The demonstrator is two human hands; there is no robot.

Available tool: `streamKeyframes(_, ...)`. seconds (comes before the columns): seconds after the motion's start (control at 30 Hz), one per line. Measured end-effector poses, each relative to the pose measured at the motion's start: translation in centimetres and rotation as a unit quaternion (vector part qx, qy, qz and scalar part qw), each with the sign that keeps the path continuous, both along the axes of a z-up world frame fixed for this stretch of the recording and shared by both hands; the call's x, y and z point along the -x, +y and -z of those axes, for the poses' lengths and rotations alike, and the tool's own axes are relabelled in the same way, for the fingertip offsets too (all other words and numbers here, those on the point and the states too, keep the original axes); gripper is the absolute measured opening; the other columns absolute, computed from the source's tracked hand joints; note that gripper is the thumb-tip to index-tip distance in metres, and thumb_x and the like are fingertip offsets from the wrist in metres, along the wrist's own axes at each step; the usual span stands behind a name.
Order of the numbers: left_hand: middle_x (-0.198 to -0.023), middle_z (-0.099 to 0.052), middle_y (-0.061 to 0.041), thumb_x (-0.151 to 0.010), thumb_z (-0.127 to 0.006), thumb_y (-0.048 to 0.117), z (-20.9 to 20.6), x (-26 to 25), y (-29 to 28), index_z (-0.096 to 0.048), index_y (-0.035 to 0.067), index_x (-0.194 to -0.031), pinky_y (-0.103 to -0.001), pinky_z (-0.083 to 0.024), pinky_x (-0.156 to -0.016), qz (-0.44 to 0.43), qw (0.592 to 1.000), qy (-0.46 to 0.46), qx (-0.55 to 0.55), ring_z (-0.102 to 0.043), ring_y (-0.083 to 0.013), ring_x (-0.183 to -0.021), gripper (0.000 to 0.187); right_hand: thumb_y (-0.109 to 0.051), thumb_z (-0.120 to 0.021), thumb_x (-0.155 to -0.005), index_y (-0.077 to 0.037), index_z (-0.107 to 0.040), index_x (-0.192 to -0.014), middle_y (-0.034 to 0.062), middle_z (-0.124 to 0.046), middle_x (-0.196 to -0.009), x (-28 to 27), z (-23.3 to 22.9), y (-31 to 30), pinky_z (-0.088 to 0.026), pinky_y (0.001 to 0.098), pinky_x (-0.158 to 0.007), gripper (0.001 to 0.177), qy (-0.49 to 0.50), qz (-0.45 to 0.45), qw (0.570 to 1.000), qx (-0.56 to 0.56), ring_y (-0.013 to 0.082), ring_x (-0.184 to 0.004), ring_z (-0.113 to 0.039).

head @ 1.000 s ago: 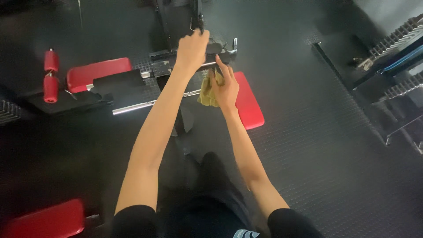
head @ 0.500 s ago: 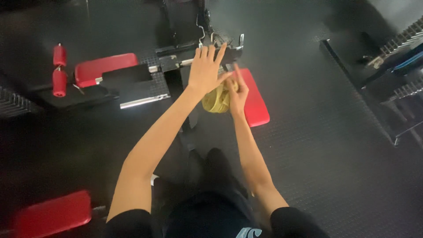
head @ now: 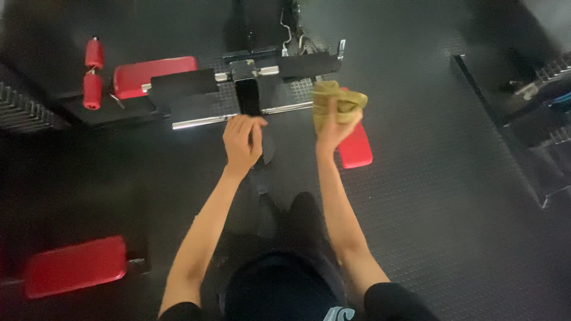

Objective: Wiping down gym machines and benches with a yellow cleaning cloth.

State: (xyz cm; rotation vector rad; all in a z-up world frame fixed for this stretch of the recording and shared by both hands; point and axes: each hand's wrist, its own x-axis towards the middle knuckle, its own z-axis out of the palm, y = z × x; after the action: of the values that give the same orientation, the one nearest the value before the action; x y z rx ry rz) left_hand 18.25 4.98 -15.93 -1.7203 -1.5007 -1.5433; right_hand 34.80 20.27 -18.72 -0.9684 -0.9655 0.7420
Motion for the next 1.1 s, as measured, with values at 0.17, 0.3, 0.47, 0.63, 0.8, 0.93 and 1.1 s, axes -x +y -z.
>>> streamKeyframes(0.17, -0.103, -0.059, -0.005, -0.098, -0.065, 0.028, 3.0, 4.4, -2.2, -0.066, 0.015, -0.107, -0.041, -0.045, -0.085, -0.15, 0.987, 0.049, 0.04, -0.06, -0.028, -0.097, 0.016, -0.021, -0.059, -0.101, -0.015, -0.061, -0.127, 0.0103, -0.064, -0.123, 4.0, -1.9, -4.8, -0.032, 0.0428, -0.076, 0.027, -0.31, -0.216, 0.916, -0.137, 0.0295, -0.109, -0.038)
streamKeyframes(0.3, -0.091, -0.065, -0.019, -0.102, -0.06, 0.013, 0.7, 7.8, -1.5, -0.071, -0.002, -0.101, -0.044, -0.054, -0.072, -0.175, 0.956, 0.041, 0.234, -0.068, -0.0368, -0.078, 0.019, -0.053, -0.048, -0.103, -0.014, -0.063, -0.14, 0.0207, -0.047, -0.154, 5.6, 0.2, -4.1, -0.024, 0.0599, -0.104, 0.056, -0.541, -0.148, 0.798, -0.22, 0.0557, -0.151, -0.002)
streamKeyframes(0.47, -0.082, -0.072, -0.018, -0.105, -0.053, 0.029, 3.7, 13.8, 3.4, -0.076, 0.004, -0.094, -0.048, -0.055, -0.07, -0.23, 0.878, 0.021, 0.419, -0.073, -0.0382, -0.078, 0.036, -0.053, -0.04, -0.106, -0.006, -0.045, -0.153, 0.0227, -0.046, -0.151, 4.4, -0.6, -4.9, -0.026, 0.0559, -0.104, 0.066, -0.63, -0.139, 0.708, -0.288, 0.0425, -0.145, -0.036)
streamKeyframes(0.63, -0.07, -0.072, -0.015, -0.094, -0.055, 0.043, 3.2, 14.9, 4.1, -0.075, 0.015, -0.073, -0.048, -0.053, -0.062, -0.233, 0.826, -0.089, 0.506, -0.073, -0.0434, -0.072, 0.04, -0.048, -0.06, -0.096, -0.026, -0.047, -0.154, 0.0092, -0.06, -0.145, 3.8, -2.5, -1.6, -0.041, 0.0542, -0.091, 0.063, -0.646, -0.231, 0.655, -0.317, 0.0305, -0.135, -0.056)
streamKeyframes(0.8, -0.079, -0.074, -0.023, -0.102, -0.051, 0.039, 0.5, 13.0, 2.6, -0.076, 0.003, -0.082, -0.048, -0.06, -0.072, -0.255, 0.815, -0.131, 0.503, -0.076, -0.0425, -0.081, 0.048, -0.064, -0.071, -0.081, -0.035, -0.068, -0.123, 0.0, -0.072, -0.105, 6.0, -1.0, 0.8, -0.022, 0.0727, -0.108, 0.051, -0.634, -0.185, 0.669, -0.34, 0.0291, -0.104, -0.065)
streamKeyframes(0.93, -0.079, -0.074, -0.022, -0.098, -0.05, 0.043, 0.3, 13.6, 3.6, -0.076, 0.003, -0.081, -0.048, -0.061, -0.067, -0.275, 0.8, -0.175, 0.503, -0.076, -0.0413, -0.078, 0.051, -0.066, -0.047, -0.099, -0.031, -0.071, -0.108, -0.0014, -0.069, -0.079, 7.1, -0.3, 3.1, -0.049, 0.0432, -0.086, 0.044, -0.64, -0.219, 0.646, -0.354, 0.0205, -0.077, -0.072)
streamKeyframes(1.1, -0.078, -0.074, -0.022, -0.1, -0.052, 0.035, -0.6, 13.2, 2.6, -0.077, 0.002, -0.08, -0.044, -0.062, -0.068, -0.259, 0.803, -0.187, 0.503, -0.075, -0.0369, -0.079, 0.046, -0.074, -0.026, -0.094, -0.022, -0.081, -0.085, 0.0145, -0.078, -0.086, 10.4, -0.4, 5.2, -0.057, 0.0521, -0.076, 0.076, -0.788, -0.284, 0.546, 0.018, 0.041, -0.089, -0.076)
